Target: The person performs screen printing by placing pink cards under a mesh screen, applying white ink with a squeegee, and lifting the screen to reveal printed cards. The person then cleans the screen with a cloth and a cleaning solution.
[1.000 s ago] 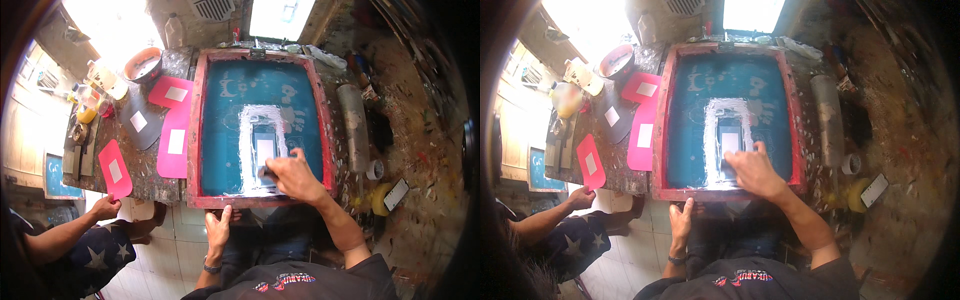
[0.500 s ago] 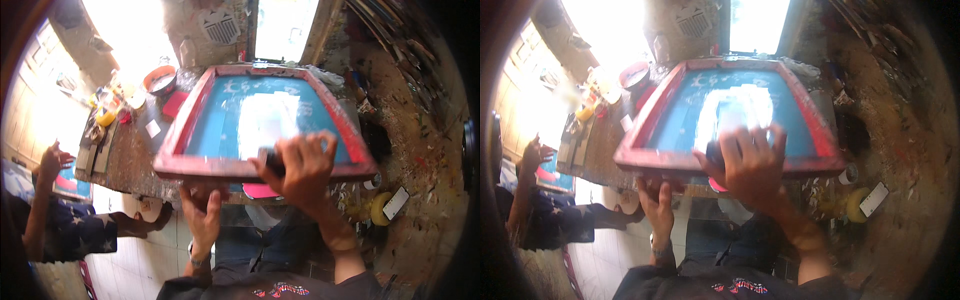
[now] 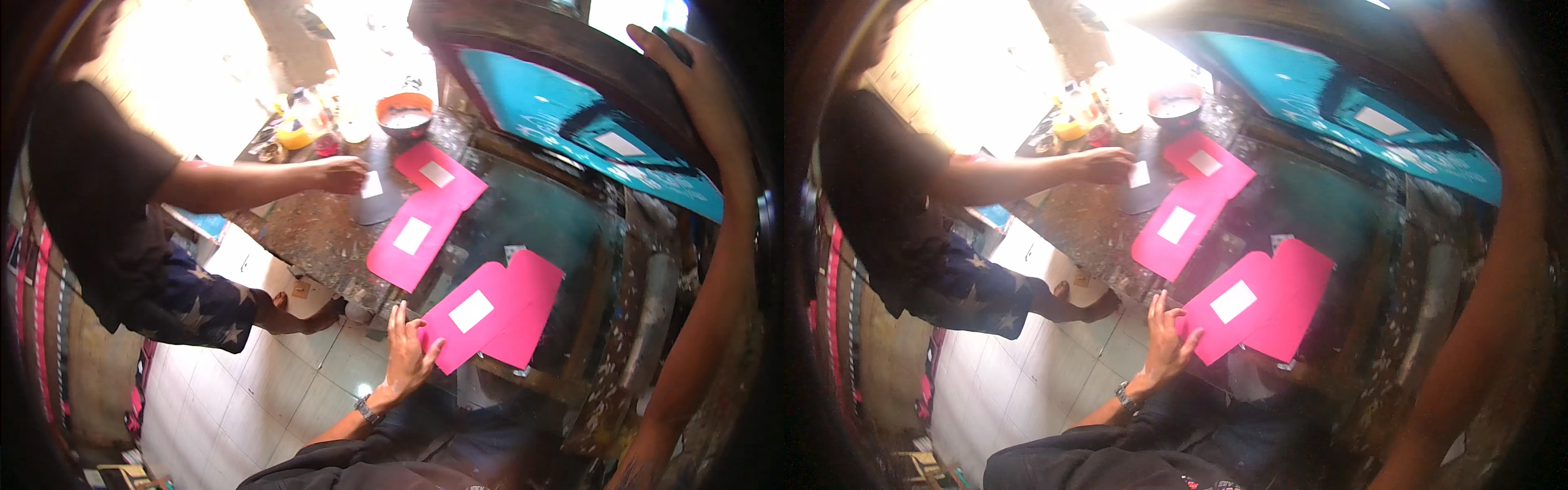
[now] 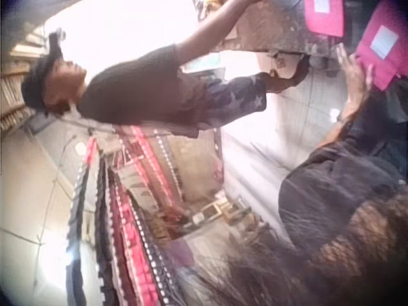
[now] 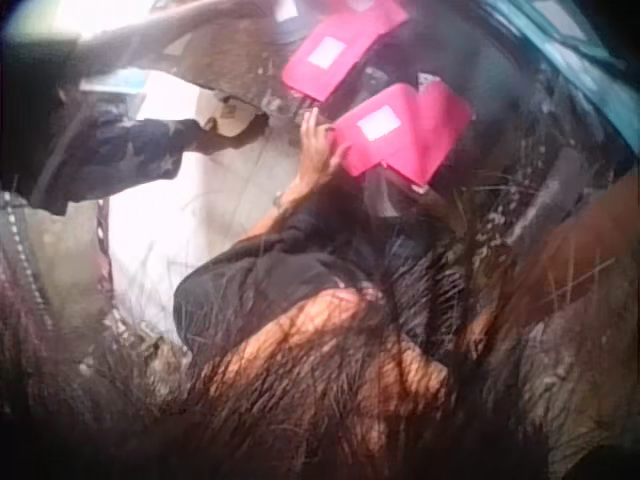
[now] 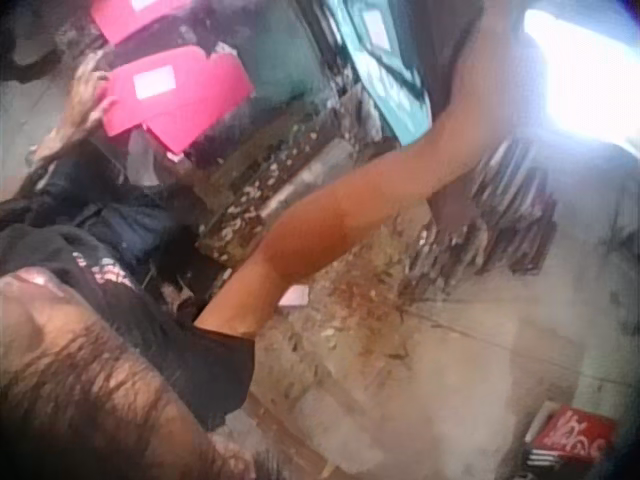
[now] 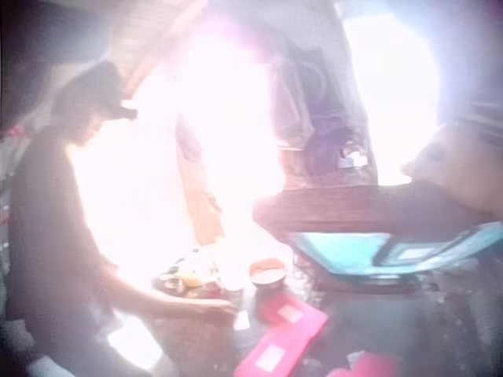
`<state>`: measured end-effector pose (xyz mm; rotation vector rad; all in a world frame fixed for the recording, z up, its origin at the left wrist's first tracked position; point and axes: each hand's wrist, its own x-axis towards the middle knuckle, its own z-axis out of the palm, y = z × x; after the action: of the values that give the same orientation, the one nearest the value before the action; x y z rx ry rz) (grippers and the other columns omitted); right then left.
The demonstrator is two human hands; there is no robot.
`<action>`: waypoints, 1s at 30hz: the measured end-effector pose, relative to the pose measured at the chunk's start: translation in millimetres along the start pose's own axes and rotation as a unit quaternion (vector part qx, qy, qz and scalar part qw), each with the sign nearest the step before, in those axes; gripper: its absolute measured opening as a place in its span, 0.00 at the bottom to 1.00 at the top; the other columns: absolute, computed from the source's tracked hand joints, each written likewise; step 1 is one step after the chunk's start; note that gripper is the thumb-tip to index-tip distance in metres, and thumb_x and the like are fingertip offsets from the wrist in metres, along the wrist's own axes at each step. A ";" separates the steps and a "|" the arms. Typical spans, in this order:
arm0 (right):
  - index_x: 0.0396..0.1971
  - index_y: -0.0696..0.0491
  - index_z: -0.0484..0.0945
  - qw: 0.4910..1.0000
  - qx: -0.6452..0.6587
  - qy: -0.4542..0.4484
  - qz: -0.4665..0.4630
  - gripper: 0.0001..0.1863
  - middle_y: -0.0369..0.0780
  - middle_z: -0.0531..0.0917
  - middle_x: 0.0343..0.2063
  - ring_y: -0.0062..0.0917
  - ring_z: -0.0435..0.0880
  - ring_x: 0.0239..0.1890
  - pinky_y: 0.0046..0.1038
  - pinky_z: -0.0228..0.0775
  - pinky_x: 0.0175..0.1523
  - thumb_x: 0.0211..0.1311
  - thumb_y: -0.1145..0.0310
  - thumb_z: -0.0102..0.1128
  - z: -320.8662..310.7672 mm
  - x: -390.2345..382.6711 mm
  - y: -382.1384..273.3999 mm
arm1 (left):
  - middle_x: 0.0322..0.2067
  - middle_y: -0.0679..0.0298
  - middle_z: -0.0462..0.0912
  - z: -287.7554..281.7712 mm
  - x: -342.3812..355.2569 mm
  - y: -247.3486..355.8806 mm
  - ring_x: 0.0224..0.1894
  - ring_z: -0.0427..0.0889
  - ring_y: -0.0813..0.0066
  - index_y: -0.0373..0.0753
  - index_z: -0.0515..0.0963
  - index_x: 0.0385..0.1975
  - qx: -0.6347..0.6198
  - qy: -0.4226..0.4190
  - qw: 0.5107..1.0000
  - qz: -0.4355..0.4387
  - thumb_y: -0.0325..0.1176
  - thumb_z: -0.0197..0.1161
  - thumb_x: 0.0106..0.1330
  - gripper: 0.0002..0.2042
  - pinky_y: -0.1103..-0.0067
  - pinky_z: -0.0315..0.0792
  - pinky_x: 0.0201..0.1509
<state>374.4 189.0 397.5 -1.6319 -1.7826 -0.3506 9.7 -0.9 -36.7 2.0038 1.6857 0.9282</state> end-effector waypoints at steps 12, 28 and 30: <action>0.62 0.56 0.83 0.997 0.015 -0.068 -0.027 0.28 0.47 0.86 0.55 0.29 0.87 0.53 0.27 0.72 0.67 0.77 0.50 0.54 -18.8 56.3 49.7 | 0.82 0.49 0.48 -10.0 -16.4 -10.3 0.85 0.38 0.47 0.32 0.63 0.76 0.211 -0.058 0.976 0.006 0.49 0.57 0.78 0.34 0.49 0.35 0.84; 0.62 0.60 0.81 0.998 -0.029 -0.052 -0.002 0.30 0.52 0.84 0.58 0.37 0.83 0.59 0.33 0.70 0.69 0.72 0.51 0.60 -12.0 28.7 13.6 | 0.65 0.47 0.77 -143.8 79.4 -179.8 0.65 0.78 0.58 0.35 0.72 0.71 -0.267 0.347 0.875 -0.207 0.28 0.62 0.74 0.25 0.67 0.73 0.68; 0.62 0.60 0.81 0.998 -0.029 -0.048 -0.008 0.30 0.53 0.84 0.58 0.38 0.83 0.60 0.34 0.70 0.70 0.71 0.51 0.61 -13.6 26.4 9.0 | 0.73 0.44 0.65 -143.8 86.9 -164.1 0.74 0.65 0.48 0.36 0.63 0.76 -0.014 0.281 0.937 -0.204 0.28 0.63 0.73 0.31 0.60 0.64 0.75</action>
<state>387.7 202.5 422.0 -1.7020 -1.8735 -0.3380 -201.5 100.0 -17.9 1.3409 2.2470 1.4345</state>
